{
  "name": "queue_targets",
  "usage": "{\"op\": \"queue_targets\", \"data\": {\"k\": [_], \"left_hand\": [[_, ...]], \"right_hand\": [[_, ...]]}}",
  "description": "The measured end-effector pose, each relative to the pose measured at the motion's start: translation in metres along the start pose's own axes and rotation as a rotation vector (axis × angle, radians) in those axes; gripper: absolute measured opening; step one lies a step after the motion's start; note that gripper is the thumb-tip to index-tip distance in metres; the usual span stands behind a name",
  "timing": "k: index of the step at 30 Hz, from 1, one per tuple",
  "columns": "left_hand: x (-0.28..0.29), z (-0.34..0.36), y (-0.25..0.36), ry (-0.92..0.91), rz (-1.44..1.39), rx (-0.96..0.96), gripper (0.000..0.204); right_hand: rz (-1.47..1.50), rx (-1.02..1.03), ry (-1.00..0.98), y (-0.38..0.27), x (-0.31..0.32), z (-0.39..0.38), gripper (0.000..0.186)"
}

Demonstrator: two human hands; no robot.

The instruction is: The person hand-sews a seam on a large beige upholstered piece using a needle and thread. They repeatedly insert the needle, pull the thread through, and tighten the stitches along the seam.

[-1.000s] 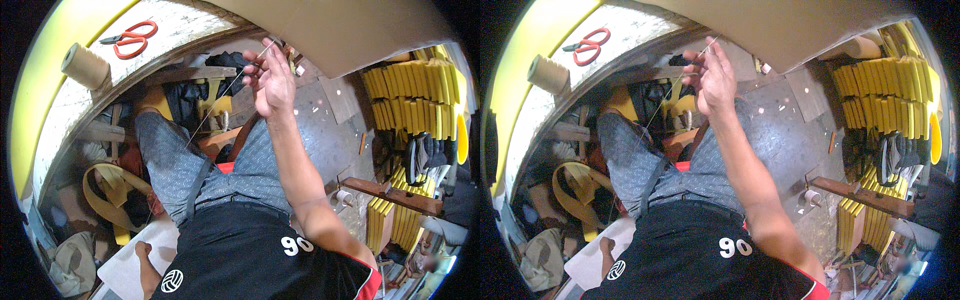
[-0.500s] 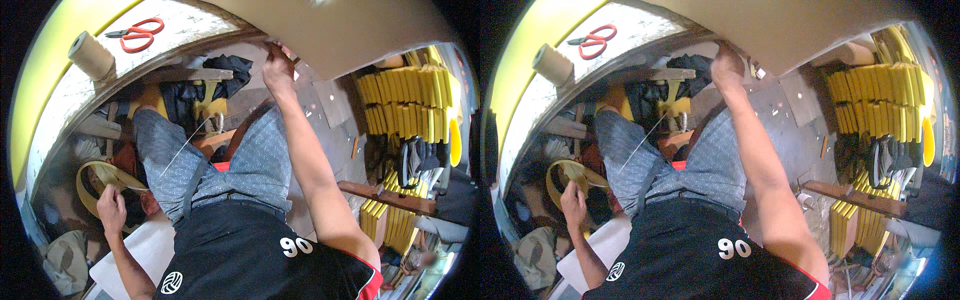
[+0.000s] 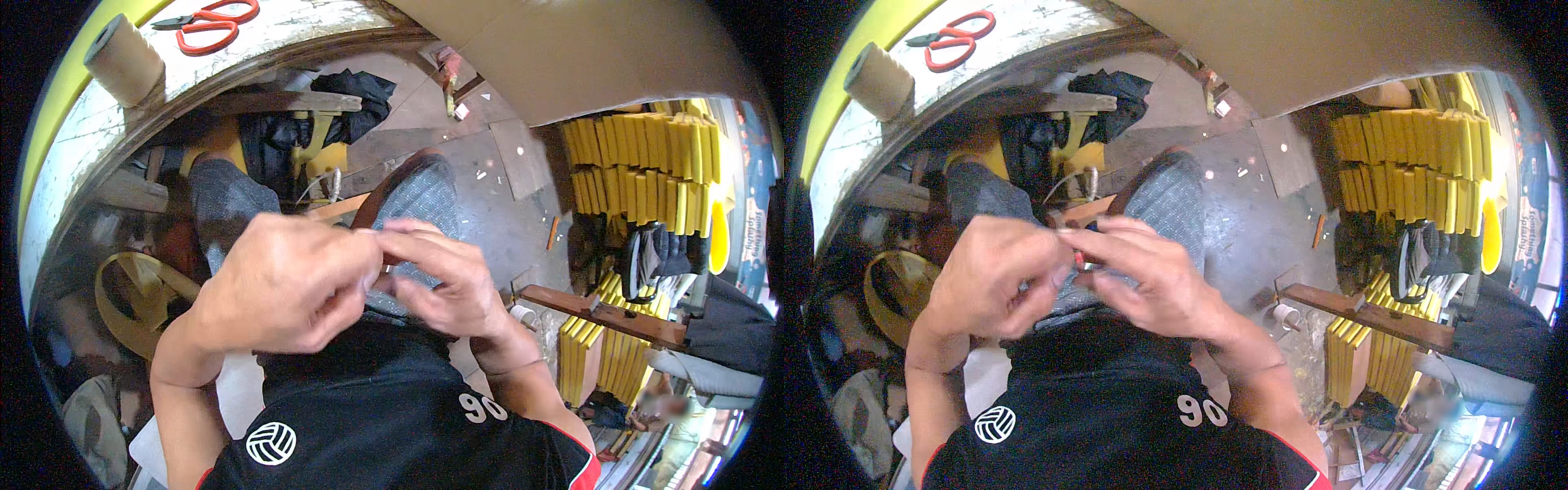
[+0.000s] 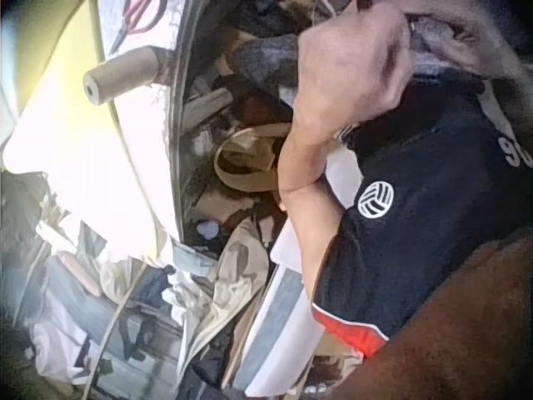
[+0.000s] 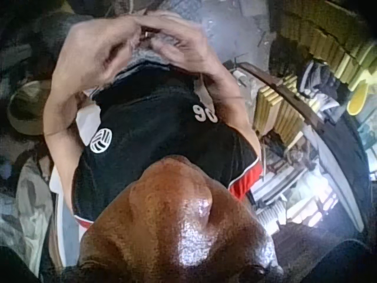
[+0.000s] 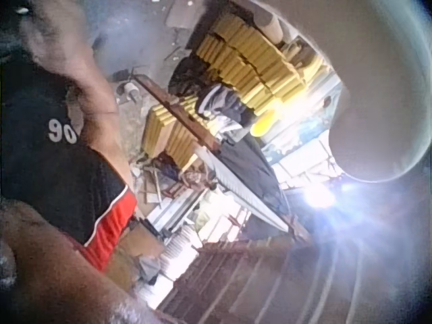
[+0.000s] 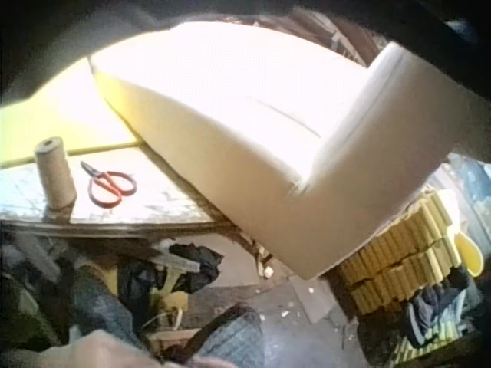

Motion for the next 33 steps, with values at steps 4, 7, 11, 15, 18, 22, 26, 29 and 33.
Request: {"op": "queue_targets", "data": {"k": [4, 7, 11, 15, 18, 22, 26, 29, 33], "left_hand": [[-0.019, 0.01, -0.04, 0.204, -0.166, 0.044, 0.006], [-0.041, 0.024, -0.068, 0.31, -0.31, 0.116, 0.007], [-0.056, 0.048, -0.096, 0.324, -0.289, 0.048, 0.009], [-0.061, 0.078, -0.116, 0.313, -0.271, 0.006, 0.014], [-0.07, 0.095, -0.136, 0.476, -0.401, -0.041, 0.018], [-0.102, 0.126, -0.191, 0.785, -0.416, 0.152, 0.029], [-0.108, 0.141, -0.208, 0.529, -1.04, 0.249, 0.038], [-0.099, 0.136, -0.214, 0.384, -1.125, 0.256, 0.033], [-0.089, 0.135, -0.223, 0.446, -0.935, 0.191, 0.031]], "right_hand": [[0.006, -0.082, 0.321, 0.026, 0.012, -0.011, 0.027], [0.099, -0.112, 0.548, 0.028, 0.019, -0.006, 0.02], [0.035, -0.061, 0.635, 0.029, 0.033, 0.013, 0.018], [-0.166, 0.006, 0.762, 0.035, 0.044, 0.029, 0.012], [-0.356, 0.126, 0.824, 0.042, 0.059, 0.047, 0.012], [-0.4, 0.179, 0.848, 0.056, 0.075, 0.071, 0.014], [-0.608, 0.263, 0.8, 0.072, 0.09, 0.094, 0.017], [-0.625, 0.299, 0.803, 0.077, 0.101, 0.104, 0.017], [-0.758, 0.347, 0.753, 0.076, 0.11, 0.112, 0.021]]}}
Point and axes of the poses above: each hand's wrist, its own z-axis towards the middle knuckle, its own x-axis out of the back of the hand, y = z × x, the point moved 1 cm from there along z, towards the middle knuckle, and after that the axes turned 13 degrees about -x, right-handed, at the moved point
